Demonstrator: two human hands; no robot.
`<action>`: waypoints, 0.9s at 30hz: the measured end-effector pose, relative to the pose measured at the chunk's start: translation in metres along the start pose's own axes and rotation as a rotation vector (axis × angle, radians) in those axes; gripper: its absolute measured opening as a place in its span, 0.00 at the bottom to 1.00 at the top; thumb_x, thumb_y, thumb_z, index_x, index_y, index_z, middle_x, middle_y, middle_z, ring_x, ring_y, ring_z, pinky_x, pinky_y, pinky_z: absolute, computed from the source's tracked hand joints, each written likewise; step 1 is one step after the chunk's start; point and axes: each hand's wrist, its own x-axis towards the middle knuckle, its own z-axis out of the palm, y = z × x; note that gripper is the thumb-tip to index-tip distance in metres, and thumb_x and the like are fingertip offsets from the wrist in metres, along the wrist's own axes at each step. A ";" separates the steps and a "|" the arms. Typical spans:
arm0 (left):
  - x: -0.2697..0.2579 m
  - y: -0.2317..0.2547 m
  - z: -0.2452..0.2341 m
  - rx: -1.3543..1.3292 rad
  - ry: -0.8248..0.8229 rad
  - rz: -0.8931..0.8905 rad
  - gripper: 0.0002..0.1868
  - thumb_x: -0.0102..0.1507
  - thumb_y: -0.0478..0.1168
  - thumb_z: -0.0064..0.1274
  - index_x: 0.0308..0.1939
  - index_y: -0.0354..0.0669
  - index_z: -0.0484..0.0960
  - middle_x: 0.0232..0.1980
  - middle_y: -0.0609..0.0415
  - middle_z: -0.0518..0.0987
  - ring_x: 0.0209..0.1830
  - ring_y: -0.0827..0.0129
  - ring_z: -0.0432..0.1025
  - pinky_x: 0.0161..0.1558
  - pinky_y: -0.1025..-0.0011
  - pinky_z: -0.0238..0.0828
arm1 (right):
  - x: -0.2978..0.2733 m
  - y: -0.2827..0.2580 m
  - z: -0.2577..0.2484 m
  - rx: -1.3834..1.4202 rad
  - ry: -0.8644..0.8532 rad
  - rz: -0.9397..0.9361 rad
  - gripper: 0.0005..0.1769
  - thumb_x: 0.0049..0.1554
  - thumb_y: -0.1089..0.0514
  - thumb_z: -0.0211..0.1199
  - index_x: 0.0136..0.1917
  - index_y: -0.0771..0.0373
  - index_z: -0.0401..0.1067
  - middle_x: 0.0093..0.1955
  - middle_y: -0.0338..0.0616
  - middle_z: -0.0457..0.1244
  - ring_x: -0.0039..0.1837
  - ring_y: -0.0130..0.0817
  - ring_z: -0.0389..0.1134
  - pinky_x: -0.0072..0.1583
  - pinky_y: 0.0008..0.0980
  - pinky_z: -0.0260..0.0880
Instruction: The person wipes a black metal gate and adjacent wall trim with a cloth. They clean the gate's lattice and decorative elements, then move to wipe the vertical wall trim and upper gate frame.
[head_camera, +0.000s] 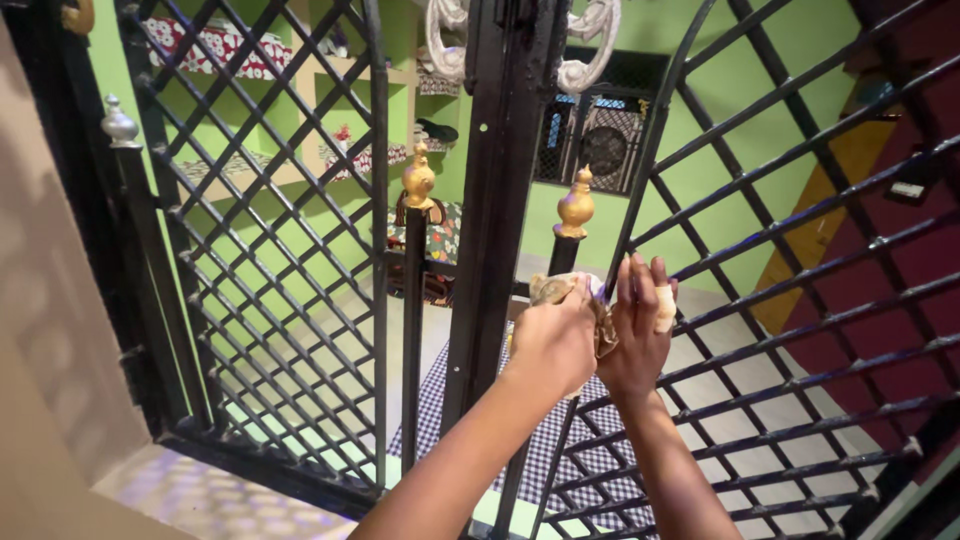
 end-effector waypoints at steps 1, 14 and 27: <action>-0.004 0.001 -0.002 0.032 0.000 0.006 0.30 0.60 0.39 0.49 0.66 0.30 0.74 0.65 0.42 0.75 0.41 0.52 0.81 0.42 0.55 0.79 | 0.000 0.001 -0.001 0.003 0.004 -0.015 0.34 0.63 0.52 0.57 0.78 0.70 0.60 0.79 0.55 0.53 0.84 0.57 0.48 0.81 0.57 0.46; -0.023 -0.004 0.000 -0.009 0.107 0.103 0.27 0.56 0.38 0.52 0.59 0.31 0.77 0.74 0.40 0.68 0.39 0.45 0.79 0.40 0.52 0.78 | -0.001 0.007 0.002 -0.033 0.016 -0.042 0.31 0.64 0.55 0.57 0.77 0.70 0.61 0.78 0.55 0.54 0.84 0.56 0.50 0.82 0.56 0.49; 0.025 0.011 -0.079 -0.095 0.825 0.295 0.33 0.56 0.41 0.60 0.62 0.28 0.72 0.72 0.23 0.66 0.63 0.34 0.70 0.62 0.52 0.71 | -0.014 0.018 0.018 -0.113 0.008 -0.034 0.26 0.57 0.63 0.55 0.67 0.75 0.68 0.65 0.58 0.60 0.75 0.54 0.57 0.81 0.62 0.56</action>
